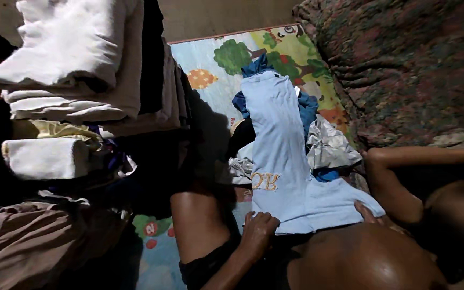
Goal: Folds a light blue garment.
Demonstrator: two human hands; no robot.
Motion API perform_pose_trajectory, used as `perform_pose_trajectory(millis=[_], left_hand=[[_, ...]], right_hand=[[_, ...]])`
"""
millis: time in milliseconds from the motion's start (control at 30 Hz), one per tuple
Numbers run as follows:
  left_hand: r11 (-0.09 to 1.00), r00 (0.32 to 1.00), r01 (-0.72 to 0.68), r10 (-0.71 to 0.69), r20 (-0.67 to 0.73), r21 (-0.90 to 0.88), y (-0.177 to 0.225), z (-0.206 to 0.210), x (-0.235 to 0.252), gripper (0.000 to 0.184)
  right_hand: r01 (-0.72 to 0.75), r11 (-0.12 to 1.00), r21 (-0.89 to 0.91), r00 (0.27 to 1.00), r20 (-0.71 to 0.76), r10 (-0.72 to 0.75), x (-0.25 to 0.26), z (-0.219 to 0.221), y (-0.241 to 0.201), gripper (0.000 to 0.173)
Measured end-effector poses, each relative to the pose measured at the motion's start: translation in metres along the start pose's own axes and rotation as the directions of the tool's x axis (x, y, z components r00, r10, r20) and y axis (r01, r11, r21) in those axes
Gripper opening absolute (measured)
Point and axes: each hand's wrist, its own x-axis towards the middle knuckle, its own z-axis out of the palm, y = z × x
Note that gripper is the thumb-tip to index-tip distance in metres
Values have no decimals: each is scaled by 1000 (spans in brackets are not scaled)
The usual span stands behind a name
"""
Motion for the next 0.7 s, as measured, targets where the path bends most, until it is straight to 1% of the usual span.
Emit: perform_pose_trajectory(millis=[33, 67, 100, 133, 167, 200, 233, 267, 300, 333, 367, 400, 433, 467, 500, 533, 567, 633, 667, 700], left_hand=[[998, 998, -66, 66, 2, -10, 3, -4, -1, 18], [992, 993, -121, 121, 7, -26, 6, -8, -2, 18], [987, 987, -160, 161, 22, -32, 11, -12, -1, 20], [982, 981, -187, 188, 49, -30, 15, -16, 0, 22], [979, 974, -205, 206, 89, -22, 20, -20, 3, 24], [976, 966, -216, 217, 140, -20, 25, -25, 6, 26], [974, 956, -227, 227, 186, -17, 30, -29, 10, 28], [972, 945, -235, 231, 231, -11, 34, -33, 14, 29], [971, 934, -239, 230, 274, -4, 37, -37, 18, 29], [970, 923, -244, 230, 307, 9, 41, -40, 22, 29], [967, 915, -254, 232, 331, 26, 43, -42, 23, 28], [963, 913, -265, 236, 333, 43, 46, -42, 24, 26], [959, 920, -277, 247, 304, 60, 48, -41, 22, 22], [953, 933, -291, 264, 244, 83, 49, -39, 19, 15], [943, 942, -311, 290, 171, 117, 47, -35, 16, 11], [942, 945, -312, 293, 145, 128, 45, -32, 14, 11], [944, 948, -303, 284, 144, 130, 42, -31, 13, 12], [941, 950, -305, 290, 119, 145, 36, -29, 11, 12], [941, 950, -307, 296, 97, 140, 34, -28, 10, 14], [947, 954, -298, 291, 72, 118, 33, -28, 11, 13]], right_hand=[[-10, 1000, 12, 999, -45, 11, 15, -11, 21, 16], [-64, 998, 3, 995, -75, 64, 21, -15, 24, 14], [-116, 993, -7, 988, -106, 115, 23, -15, 18, 15], [-135, 991, -16, 984, -117, 132, 25, -13, 12, 21], [-108, 994, -15, 991, -86, 106, 27, -13, 9, 31], [-23, 1000, -16, 1000, -20, 23, 29, -14, 8, 34], [111, 994, -21, 989, 98, -109, 32, -14, 7, 35], [261, 965, -27, 933, 264, -245, 33, -12, 0, 32], [413, 910, -32, 814, 461, -354, 34, -7, -9, 29], [557, 830, -26, 625, 671, -398, 35, -1, -19, 28], [649, 760, -23, 406, 856, -321, 32, 9, -29, 28], [694, 720, -27, 184, 973, -140, 29, 22, -36, 29], [716, 696, -60, -8, 996, 94, 25, 37, -38, 33], [737, 669, -95, -145, 945, 294, 21, 51, -35, 39], [756, 646, -105, -221, 888, 403, 21, 61, -24, 44], [766, 632, -114, -236, 865, 442, 23, 66, -14, 46], [766, 631, -120, -214, 878, 427, 27, 65, -5, 47], [738, 659, -148, -147, 917, 370, 34, 57, 6, 49], [710, 683, -172, -121, 926, 359, 37, 50, 11, 53], [687, 706, -172, -107, 937, 332, 40, 43, 18, 61]])
